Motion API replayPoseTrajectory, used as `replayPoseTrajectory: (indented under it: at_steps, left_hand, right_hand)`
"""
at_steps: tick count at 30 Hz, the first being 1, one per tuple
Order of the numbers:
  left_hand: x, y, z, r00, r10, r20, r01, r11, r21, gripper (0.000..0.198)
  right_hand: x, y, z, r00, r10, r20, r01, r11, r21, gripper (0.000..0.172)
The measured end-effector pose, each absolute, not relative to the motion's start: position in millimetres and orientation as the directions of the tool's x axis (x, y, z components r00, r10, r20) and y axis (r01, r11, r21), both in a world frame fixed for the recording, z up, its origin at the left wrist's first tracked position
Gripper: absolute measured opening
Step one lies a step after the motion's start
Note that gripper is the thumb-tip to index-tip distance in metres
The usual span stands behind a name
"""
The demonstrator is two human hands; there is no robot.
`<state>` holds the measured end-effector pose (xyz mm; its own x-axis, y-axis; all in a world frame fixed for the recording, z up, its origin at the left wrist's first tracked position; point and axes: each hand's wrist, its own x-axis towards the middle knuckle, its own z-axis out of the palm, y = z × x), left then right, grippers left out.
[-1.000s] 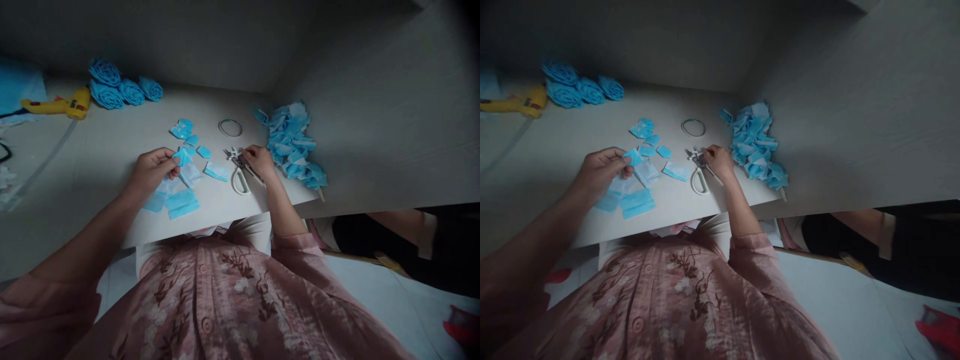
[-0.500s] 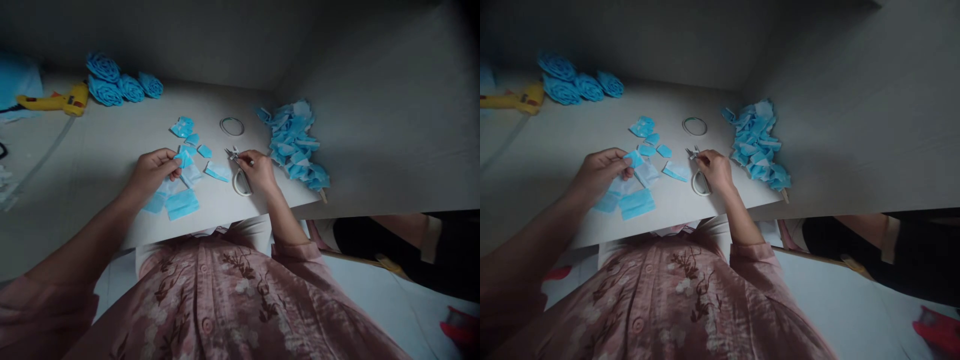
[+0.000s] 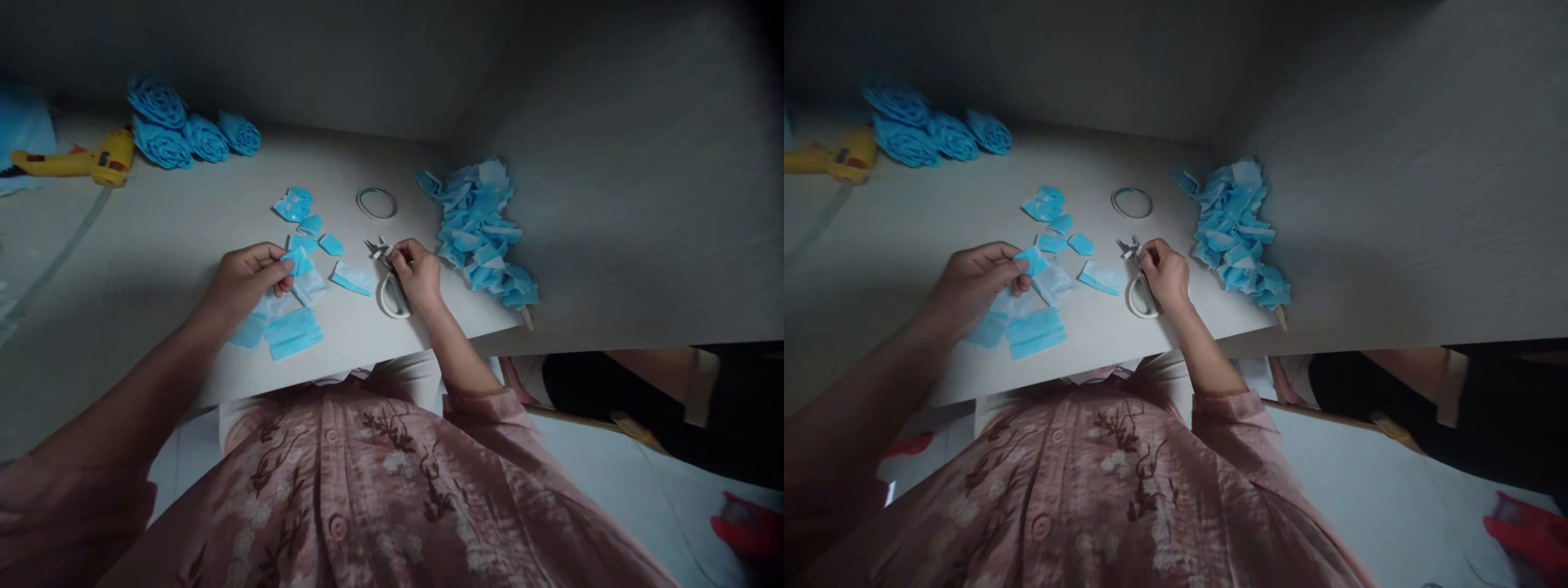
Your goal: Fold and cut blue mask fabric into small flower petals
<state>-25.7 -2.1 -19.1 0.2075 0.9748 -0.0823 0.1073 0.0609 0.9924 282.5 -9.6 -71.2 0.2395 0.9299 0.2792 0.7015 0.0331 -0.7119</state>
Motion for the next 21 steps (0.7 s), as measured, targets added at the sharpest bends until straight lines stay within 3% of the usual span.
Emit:
replayPoseTrajectory:
  at_steps: [3, 6, 8, 10, 13, 18, 21]
  left_hand:
    - [-25.6, -2.6, -19.8, 0.227, 0.971, -0.079, 0.091, 0.060, 0.994, 0.011]
    - [-24.2, -4.6, -16.2, 0.271, 0.960, -0.076, 0.091, 0.053, 0.994, 0.015]
    - [-23.5, -5.7, -13.9, 0.312, 0.947, -0.073, 0.086, 0.049, 0.995, 0.015]
    - [-23.5, -6.0, -13.3, 0.351, 0.933, -0.078, 0.078, 0.054, 0.995, 0.016]
    - [-24.4, -5.7, -14.7, 0.393, 0.914, -0.100, 0.070, 0.078, 0.994, 0.017]
    - [-23.9, -6.1, -14.5, 0.439, 0.892, -0.109, 0.038, 0.102, 0.994, 0.015]
    - [-22.7, -7.0, -11.8, 0.454, 0.884, -0.117, 0.033, 0.114, 0.993, 0.013]
  right_hand:
    - [281.5, -11.5, -71.2, 0.272, 0.916, 0.294, 0.518, 0.118, -0.847, 0.017]
    - [269.7, -21.4, -57.9, 0.254, 0.875, 0.413, 0.469, 0.262, -0.843, 0.022]
    - [255.7, -29.5, -43.0, 0.134, 0.800, 0.585, 0.566, 0.423, -0.708, 0.021]
    - [239.4, -35.3, -28.2, -0.052, 0.640, 0.766, 0.625, 0.620, -0.475, 0.013]
    - [216.8, -36.1, -15.1, -0.245, 0.422, 0.873, 0.594, 0.777, -0.208, 0.012]
    - [197.3, -26.7, -20.8, -0.372, 0.283, 0.884, 0.568, 0.822, -0.024, 0.019]
    - [196.3, -22.9, -28.8, -0.414, 0.283, 0.865, 0.606, 0.795, 0.031, 0.016]
